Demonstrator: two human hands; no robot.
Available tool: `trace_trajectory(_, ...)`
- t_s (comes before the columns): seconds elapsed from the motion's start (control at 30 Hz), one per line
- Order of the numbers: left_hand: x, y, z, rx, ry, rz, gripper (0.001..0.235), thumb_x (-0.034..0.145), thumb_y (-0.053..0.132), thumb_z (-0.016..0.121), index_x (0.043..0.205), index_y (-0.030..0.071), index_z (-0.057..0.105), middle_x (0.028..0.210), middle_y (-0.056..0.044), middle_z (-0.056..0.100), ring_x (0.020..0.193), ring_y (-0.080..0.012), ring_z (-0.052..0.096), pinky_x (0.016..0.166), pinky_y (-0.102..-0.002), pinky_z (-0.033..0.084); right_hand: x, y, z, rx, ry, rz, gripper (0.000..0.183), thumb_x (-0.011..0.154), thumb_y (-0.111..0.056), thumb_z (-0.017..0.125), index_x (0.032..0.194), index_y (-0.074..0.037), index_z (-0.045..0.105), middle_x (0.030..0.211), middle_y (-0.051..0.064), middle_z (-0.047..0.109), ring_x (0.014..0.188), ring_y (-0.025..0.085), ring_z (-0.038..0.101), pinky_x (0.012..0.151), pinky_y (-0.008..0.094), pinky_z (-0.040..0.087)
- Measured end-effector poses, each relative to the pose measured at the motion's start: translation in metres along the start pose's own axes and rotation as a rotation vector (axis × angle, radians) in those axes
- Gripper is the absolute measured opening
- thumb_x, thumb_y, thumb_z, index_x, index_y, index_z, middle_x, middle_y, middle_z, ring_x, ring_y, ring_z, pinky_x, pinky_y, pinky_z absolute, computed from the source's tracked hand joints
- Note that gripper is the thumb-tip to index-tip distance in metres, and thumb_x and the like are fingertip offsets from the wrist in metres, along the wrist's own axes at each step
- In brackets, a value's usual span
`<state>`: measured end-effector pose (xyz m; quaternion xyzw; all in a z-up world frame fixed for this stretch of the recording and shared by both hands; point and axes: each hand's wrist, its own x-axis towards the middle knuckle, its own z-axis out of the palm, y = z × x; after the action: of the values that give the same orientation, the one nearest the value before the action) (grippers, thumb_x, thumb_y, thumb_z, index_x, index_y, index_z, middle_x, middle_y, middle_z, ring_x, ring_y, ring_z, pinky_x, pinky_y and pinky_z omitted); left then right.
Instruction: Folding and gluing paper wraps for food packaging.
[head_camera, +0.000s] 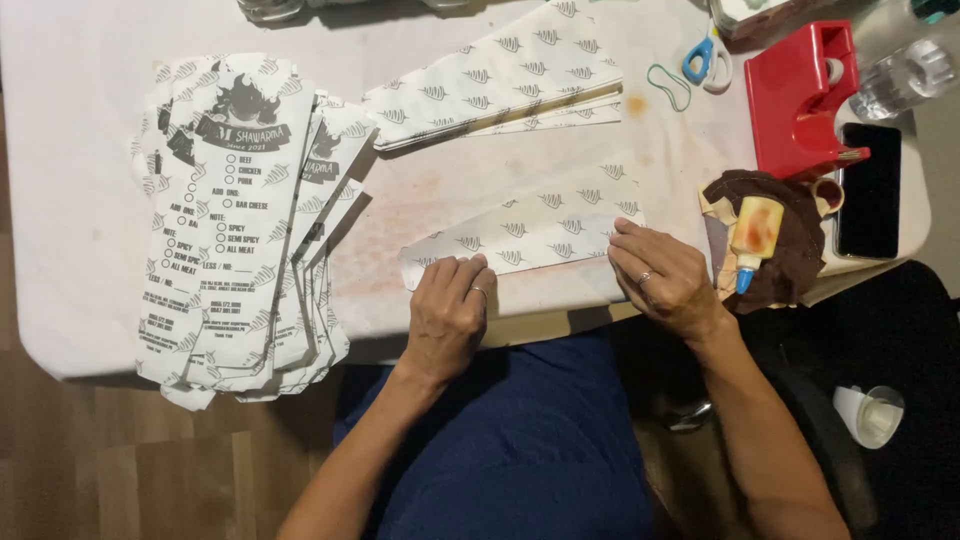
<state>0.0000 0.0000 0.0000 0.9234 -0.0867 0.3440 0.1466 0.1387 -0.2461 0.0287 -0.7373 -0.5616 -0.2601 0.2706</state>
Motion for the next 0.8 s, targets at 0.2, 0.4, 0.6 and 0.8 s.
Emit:
trace_trajectory(0.2,0.002,0.001,-0.002,0.010,-0.005,-0.010,0.005,0.091,0.000,0.070,0.087,0.001,0.073,0.082,-0.015,0.070,0.076,-0.0281,0.068,0.076,-0.040,0.058,0.003,-0.002,-0.004,-0.011,-0.036,0.046,0.004,0.091,0.005,0.073,0.089,0.003,0.075,0.092,0.019,0.076,0.092,0.039,0.077,0.080,0.045,0.064)
trace_trajectory(0.4,0.006,0.005,-0.011,0.056,-0.069,0.011,0.016,0.093,0.005,0.069,0.107,0.011,0.073,0.081,-0.011,0.060,0.073,-0.0269,0.062,0.075,-0.041,0.058,0.000,-0.008,-0.009,-0.114,-0.160,0.117,0.028,0.101,-0.001,0.064,0.114,-0.019,0.081,0.094,0.015,0.072,0.102,0.037,0.075,0.084,0.044,0.063)
trace_trajectory(0.6,0.004,0.005,-0.016,-0.007,-0.109,-0.006,0.015,0.098,0.012,0.065,0.108,0.014,0.075,0.085,-0.011,0.059,0.074,-0.0273,0.060,0.073,-0.039,0.059,-0.003,0.004,-0.002,-0.031,-0.190,0.125,0.025,0.097,-0.002,0.067,0.102,-0.019,0.084,0.090,0.011,0.066,0.098,0.034,0.070,0.089,0.045,0.058)
trace_trajectory(0.8,0.006,0.008,-0.018,0.005,-0.093,0.003,0.017,0.099,0.010,0.063,0.111,0.015,0.074,0.085,-0.011,0.057,0.078,-0.0283,0.062,0.078,-0.040,0.059,0.010,0.027,0.021,0.128,-0.309,0.129,0.008,0.086,-0.021,0.072,0.082,-0.018,0.078,0.108,0.003,0.073,0.114,0.027,0.065,0.102,0.043,0.046)
